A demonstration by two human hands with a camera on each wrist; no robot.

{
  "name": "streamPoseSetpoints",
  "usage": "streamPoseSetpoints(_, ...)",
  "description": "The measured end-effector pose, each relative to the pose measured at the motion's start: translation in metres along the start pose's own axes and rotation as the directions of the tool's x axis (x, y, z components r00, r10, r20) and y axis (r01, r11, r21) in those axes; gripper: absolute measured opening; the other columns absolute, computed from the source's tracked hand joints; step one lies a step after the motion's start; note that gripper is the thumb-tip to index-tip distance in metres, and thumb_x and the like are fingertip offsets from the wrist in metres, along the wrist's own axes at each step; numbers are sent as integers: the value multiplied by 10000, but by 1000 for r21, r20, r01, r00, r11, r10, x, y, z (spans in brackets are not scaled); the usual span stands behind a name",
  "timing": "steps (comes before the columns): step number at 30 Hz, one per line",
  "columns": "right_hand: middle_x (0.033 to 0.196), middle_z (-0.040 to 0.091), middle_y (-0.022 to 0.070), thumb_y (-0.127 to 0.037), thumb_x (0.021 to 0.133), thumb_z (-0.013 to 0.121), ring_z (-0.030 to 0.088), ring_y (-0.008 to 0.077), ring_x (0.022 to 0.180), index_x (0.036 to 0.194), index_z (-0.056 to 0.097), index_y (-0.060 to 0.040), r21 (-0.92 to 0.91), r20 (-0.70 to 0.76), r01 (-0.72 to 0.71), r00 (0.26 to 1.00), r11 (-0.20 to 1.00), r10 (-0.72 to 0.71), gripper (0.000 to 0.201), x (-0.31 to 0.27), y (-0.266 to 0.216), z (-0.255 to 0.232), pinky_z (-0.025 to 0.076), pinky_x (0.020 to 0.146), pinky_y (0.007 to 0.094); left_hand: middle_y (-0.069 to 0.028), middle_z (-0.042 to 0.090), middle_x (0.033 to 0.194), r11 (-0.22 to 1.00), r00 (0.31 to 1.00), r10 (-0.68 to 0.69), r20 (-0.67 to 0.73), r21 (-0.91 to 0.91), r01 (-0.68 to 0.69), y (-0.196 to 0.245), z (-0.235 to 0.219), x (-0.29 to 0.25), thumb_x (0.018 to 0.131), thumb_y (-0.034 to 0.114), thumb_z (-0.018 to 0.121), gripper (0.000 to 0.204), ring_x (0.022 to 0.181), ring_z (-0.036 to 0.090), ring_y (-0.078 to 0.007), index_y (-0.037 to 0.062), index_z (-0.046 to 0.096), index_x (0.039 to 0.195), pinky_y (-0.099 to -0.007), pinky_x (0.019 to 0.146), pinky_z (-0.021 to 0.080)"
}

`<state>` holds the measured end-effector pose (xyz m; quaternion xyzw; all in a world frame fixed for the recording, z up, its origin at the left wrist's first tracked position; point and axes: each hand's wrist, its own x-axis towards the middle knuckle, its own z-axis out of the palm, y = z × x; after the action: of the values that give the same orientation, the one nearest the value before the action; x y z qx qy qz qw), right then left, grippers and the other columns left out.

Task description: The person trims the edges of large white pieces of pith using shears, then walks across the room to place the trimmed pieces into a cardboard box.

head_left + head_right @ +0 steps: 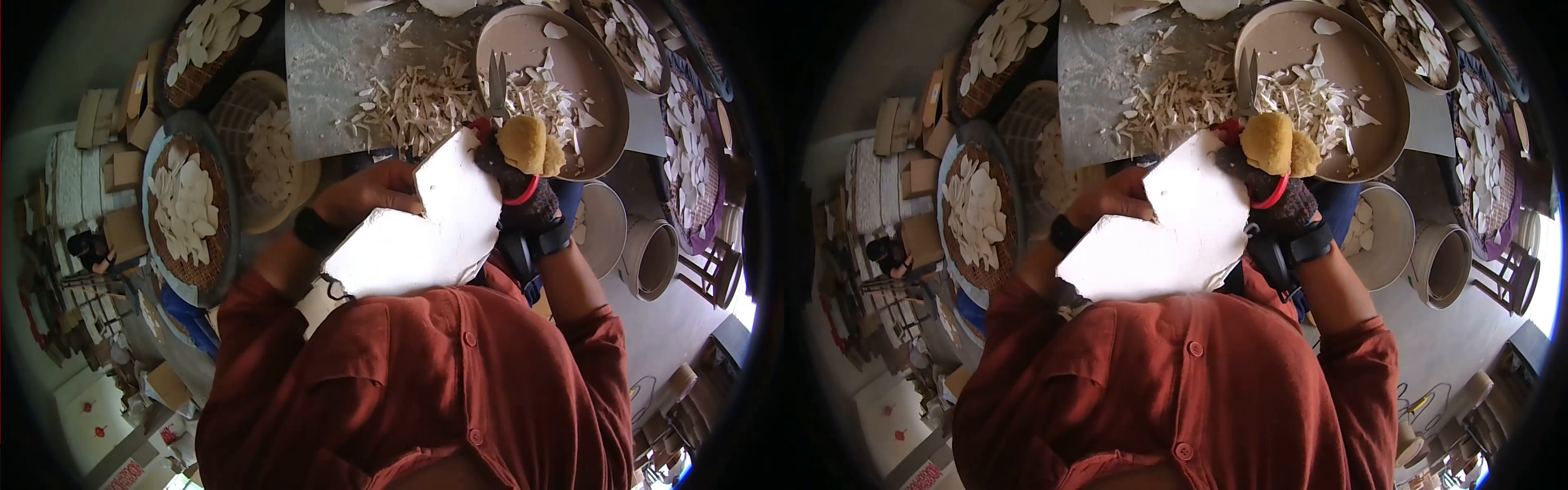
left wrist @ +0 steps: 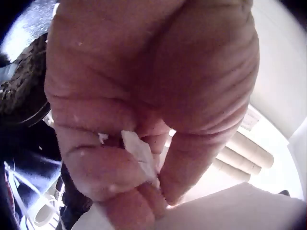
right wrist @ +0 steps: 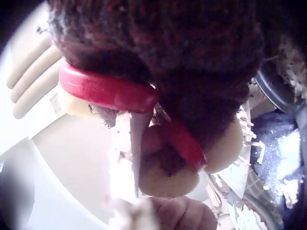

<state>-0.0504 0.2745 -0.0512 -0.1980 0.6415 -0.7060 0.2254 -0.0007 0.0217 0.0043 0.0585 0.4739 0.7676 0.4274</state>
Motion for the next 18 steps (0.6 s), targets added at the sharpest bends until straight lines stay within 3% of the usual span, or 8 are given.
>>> streamPoseSetpoints(2,1098,590,69,-115,878,577,571,164,995,1197,516,-22,-23,-13,30,999,999,-30,338,0,4,0,461,875,299,-58,649,939,983,997,-25,-66,-183,12,-27,-3,8,823,133,653,276,842,605,-117,7,598,1062,-258,771,480)
streamPoseSetpoints(5,1084,598,73,-102,886,555,574,171,1003,1197,518,-27,-82,7,43,999,996,-43,322,-2,14,-6,464,877,302,-67,642,964,873,995,37,-95,-481,-78,-51,17,22,834,157,633,290,867,602,-128,5,591,1078,-265,785,479)
streamPoseSetpoints(7,1086,599,80,-97,882,558,574,176,1009,1201,515,-28,-87,-3,201,979,976,-202,329,-3,36,-4,464,884,307,-74,637,981,790,991,88,-98,-600,-129,-54,35,28,841,172,620,301,884,600,-136,3,587,1088,-270,795,479)
streamPoseSetpoints(10,1102,596,88,-93,874,567,572,184,1017,1216,502,-27,-295,19,342,936,892,-352,354,-5,46,-6,460,898,316,-83,630,1007,722,982,144,-125,-666,-191,-51,46,30,852,195,601,318,910,596,-147,1,579,1103,-277,809,478)
streamPoseSetpoints(13,1137,578,85,-89,867,579,566,183,1025,1236,485,-27,-381,56,399,910,834,-410,386,-3,56,-9,452,912,321,-93,623,1033,726,975,161,-151,-652,-220,-46,48,26,863,218,582,337,936,593,-158,-1,572,1119,-285,823,477)
streamPoseSetpoints(15,1161,562,76,-83,860,590,557,179,1030,1236,483,-29,-117,-34,308,949,944,-314,394,-4,63,-11,449,913,319,-99,618,1050,763,972,165,-170,-602,-235,-36,45,19,871,234,569,350,953,591,-166,-3,568,1129,-290,833,476)
streamPoseSetpoints(16,1172,554,70,-78,856,597,552,177,1033,1228,487,-30,159,-96,192,979,968,-179,391,-1,48,-3,450,910,316,-103,615,1059,787,970,160,-184,-570,-238,-29,43,10,875,242,563,357,961,590,-170,-3,565,1134,-292,838,476)
streamPoseSetpoints(18,1179,543,65,-70,845,613,542,175,1037,1207,499,-34,276,-140,103,988,956,-66,381,6,20,-3,449,902,312,-109,611,1076,853,964,154,-217,-464,-240,-11,39,3,882,257,550,371,978,588,-177,-5,560,1144,-297,847,475)
